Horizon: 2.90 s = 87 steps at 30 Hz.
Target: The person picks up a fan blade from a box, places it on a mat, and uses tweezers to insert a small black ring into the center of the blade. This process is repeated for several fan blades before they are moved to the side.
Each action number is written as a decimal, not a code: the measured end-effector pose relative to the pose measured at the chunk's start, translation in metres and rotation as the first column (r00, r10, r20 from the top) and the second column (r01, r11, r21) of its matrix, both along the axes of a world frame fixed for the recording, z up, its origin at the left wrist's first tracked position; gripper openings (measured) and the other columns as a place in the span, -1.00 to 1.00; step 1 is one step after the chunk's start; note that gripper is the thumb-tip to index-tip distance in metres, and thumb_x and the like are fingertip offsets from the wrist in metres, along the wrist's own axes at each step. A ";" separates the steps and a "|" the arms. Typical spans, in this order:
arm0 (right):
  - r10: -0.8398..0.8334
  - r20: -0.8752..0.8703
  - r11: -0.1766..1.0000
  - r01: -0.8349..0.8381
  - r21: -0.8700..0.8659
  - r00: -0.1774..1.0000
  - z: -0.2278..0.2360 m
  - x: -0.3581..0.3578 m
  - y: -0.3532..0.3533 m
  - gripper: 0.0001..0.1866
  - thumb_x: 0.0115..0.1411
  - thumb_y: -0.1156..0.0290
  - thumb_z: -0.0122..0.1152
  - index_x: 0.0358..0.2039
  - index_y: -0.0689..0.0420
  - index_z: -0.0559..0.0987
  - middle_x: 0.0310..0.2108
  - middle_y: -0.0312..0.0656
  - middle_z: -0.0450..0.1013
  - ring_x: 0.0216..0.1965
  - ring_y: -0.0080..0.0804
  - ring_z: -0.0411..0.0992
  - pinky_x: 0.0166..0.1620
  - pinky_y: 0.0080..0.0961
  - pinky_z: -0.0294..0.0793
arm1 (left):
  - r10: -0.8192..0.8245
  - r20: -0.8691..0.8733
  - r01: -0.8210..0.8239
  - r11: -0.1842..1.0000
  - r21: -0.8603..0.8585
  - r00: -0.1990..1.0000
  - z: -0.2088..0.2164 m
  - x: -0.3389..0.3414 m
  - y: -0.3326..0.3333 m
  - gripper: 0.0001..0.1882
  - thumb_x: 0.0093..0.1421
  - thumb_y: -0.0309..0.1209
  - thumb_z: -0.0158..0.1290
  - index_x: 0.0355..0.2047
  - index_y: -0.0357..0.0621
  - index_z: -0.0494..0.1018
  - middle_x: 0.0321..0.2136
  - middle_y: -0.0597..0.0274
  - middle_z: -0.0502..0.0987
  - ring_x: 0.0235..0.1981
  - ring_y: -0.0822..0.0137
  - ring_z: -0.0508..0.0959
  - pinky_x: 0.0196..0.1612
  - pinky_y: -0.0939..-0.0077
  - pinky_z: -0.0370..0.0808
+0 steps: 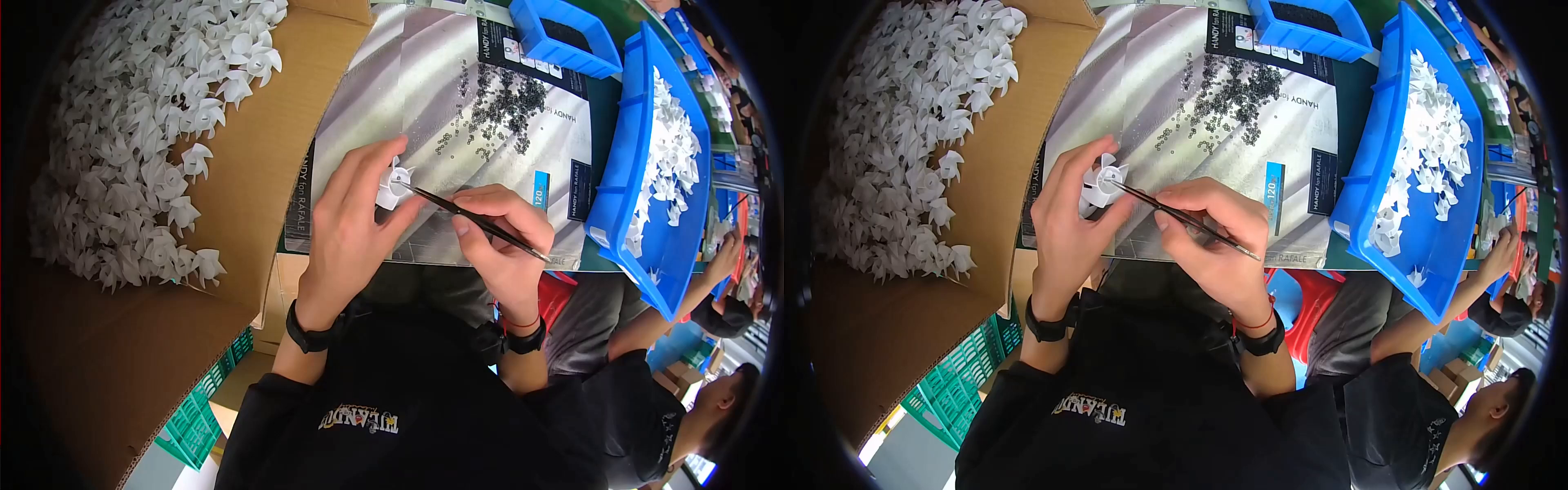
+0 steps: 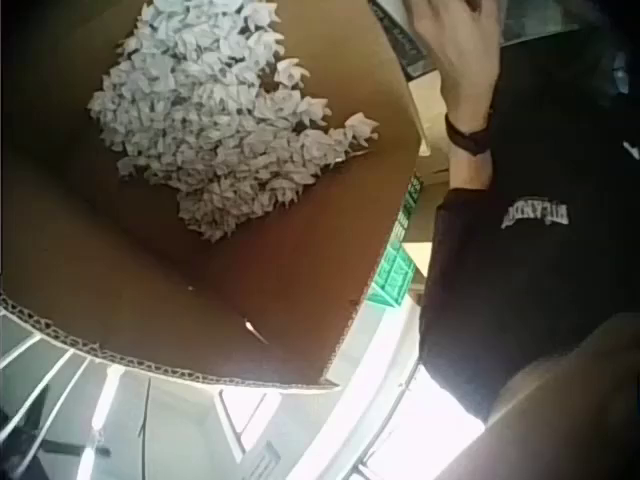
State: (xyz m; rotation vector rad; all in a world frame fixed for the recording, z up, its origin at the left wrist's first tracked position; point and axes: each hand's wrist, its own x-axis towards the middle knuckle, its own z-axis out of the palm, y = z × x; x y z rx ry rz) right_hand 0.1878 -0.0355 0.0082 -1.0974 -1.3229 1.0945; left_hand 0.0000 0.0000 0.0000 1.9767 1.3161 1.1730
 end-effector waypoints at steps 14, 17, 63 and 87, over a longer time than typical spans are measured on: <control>-0.045 0.241 0.985 0.003 0.171 0.970 0.006 -0.008 0.004 -0.80 0.03 0.75 0.33 -0.27 0.38 0.62 -0.26 -0.02 0.61 -0.32 -0.45 0.58 -0.27 -0.64 0.53 | 0.000 -0.083 0.005 0.998 0.063 0.997 -0.002 0.003 -0.001 -0.36 -0.07 -0.68 0.33 0.09 -0.20 0.47 -0.02 0.02 0.57 -0.07 0.07 0.62 -0.03 0.32 0.56; -0.047 0.284 0.975 -0.018 0.222 0.958 0.007 -0.010 0.006 -0.79 0.02 0.75 0.34 -0.28 0.37 0.62 -0.27 -0.01 0.61 -0.34 -0.44 0.59 -0.29 -0.64 0.53 | 0.009 -0.111 -0.002 0.998 0.066 0.994 -0.002 0.001 -0.002 -0.37 -0.07 -0.68 0.33 0.08 -0.21 0.48 -0.01 0.00 0.57 -0.04 0.04 0.62 -0.01 0.30 0.57; -0.129 0.507 0.900 -0.114 0.421 0.852 0.004 -0.013 0.004 -0.72 -0.05 0.73 0.38 -0.25 0.31 0.64 -0.27 0.00 0.62 -0.39 -0.20 0.59 -0.34 -0.51 0.51 | 0.034 -0.092 -0.032 0.999 0.023 0.995 0.001 0.004 -0.001 -0.39 -0.07 -0.71 0.28 0.07 -0.22 0.48 -0.02 0.02 0.57 -0.05 0.03 0.62 -0.01 0.31 0.57; -0.037 0.232 0.968 -0.023 0.251 0.972 0.001 -0.002 -0.003 -0.76 0.01 0.76 0.36 -0.26 0.33 0.63 -0.25 0.07 0.63 -0.29 -0.29 0.62 -0.26 -0.55 0.56 | 0.043 -0.054 -0.038 0.995 0.088 0.998 -0.003 0.004 0.000 -0.42 -0.04 -0.60 0.38 0.05 -0.22 0.50 -0.06 0.05 0.59 -0.12 0.11 0.63 -0.09 0.34 0.58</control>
